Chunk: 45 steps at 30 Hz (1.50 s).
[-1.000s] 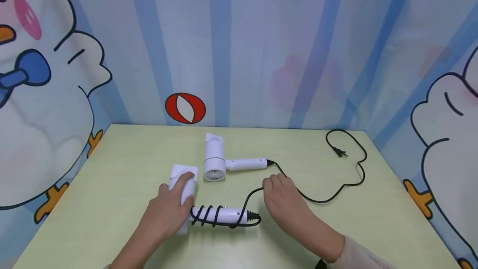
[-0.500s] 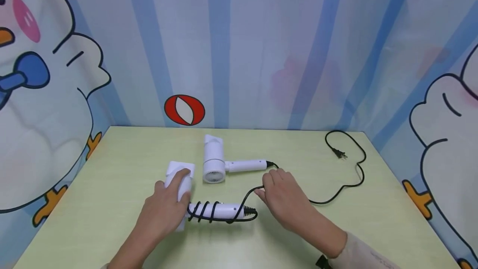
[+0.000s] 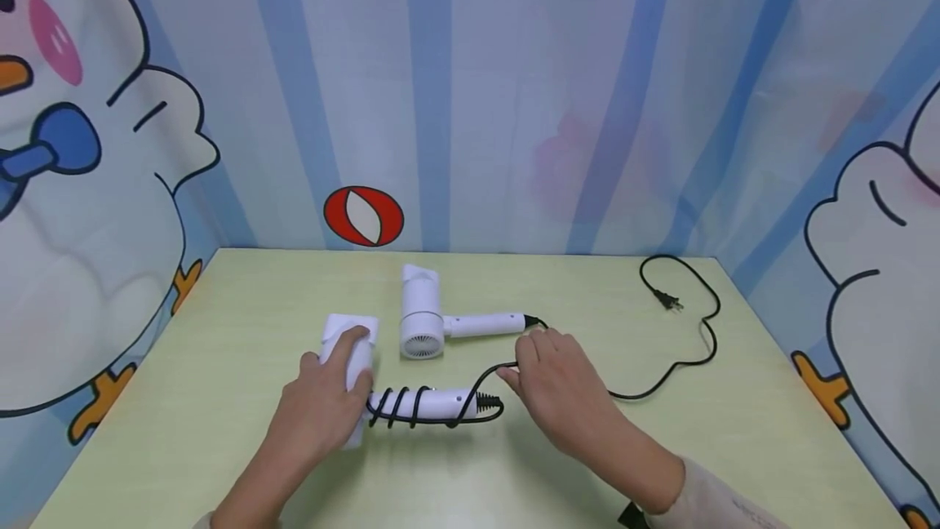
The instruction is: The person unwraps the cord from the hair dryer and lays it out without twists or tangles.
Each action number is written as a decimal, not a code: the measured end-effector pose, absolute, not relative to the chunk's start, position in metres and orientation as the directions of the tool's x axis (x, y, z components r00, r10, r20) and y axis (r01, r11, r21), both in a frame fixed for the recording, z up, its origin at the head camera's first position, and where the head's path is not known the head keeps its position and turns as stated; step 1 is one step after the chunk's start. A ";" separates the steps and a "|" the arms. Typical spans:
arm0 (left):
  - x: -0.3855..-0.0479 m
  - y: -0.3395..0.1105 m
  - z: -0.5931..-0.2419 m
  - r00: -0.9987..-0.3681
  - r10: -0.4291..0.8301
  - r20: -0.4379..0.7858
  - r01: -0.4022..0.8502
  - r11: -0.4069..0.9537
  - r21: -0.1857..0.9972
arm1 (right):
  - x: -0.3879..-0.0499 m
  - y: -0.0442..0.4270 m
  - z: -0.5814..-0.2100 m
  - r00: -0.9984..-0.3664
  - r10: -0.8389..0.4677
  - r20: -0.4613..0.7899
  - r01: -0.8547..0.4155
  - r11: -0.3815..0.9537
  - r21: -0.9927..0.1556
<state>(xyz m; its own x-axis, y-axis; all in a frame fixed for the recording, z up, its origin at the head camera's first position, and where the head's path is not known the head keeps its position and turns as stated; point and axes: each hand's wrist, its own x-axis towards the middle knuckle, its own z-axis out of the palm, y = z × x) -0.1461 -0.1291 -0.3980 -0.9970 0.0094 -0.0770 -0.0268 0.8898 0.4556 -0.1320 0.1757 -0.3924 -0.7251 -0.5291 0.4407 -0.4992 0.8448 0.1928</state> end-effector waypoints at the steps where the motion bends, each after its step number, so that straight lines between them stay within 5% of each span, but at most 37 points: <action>1: -0.147 -0.129 -0.398 -0.997 0.011 -0.071 -0.023 0.890 0.456 | -0.130 0.175 -0.391 -0.724 -0.527 0.445 -0.497 0.846 0.193; 19: -0.161 -0.121 -0.393 -1.000 0.014 -0.006 0.009 0.877 0.480 | -0.101 0.176 -0.401 -0.687 -0.548 0.476 -0.534 0.826 0.180; 45: -0.153 -0.130 -0.391 -0.999 -0.047 -0.013 -0.047 0.860 0.509 | -0.089 0.171 -0.424 -0.734 -0.588 0.339 -0.541 0.809 0.231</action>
<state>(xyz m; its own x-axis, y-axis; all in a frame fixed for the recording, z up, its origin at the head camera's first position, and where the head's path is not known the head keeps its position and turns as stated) -0.1531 -0.1304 -0.3907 -0.9988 -0.0471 -0.0132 -0.0472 0.8597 0.5086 -0.0887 0.1706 -0.4242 -0.7344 -0.5877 0.3395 -0.5406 0.8089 0.2310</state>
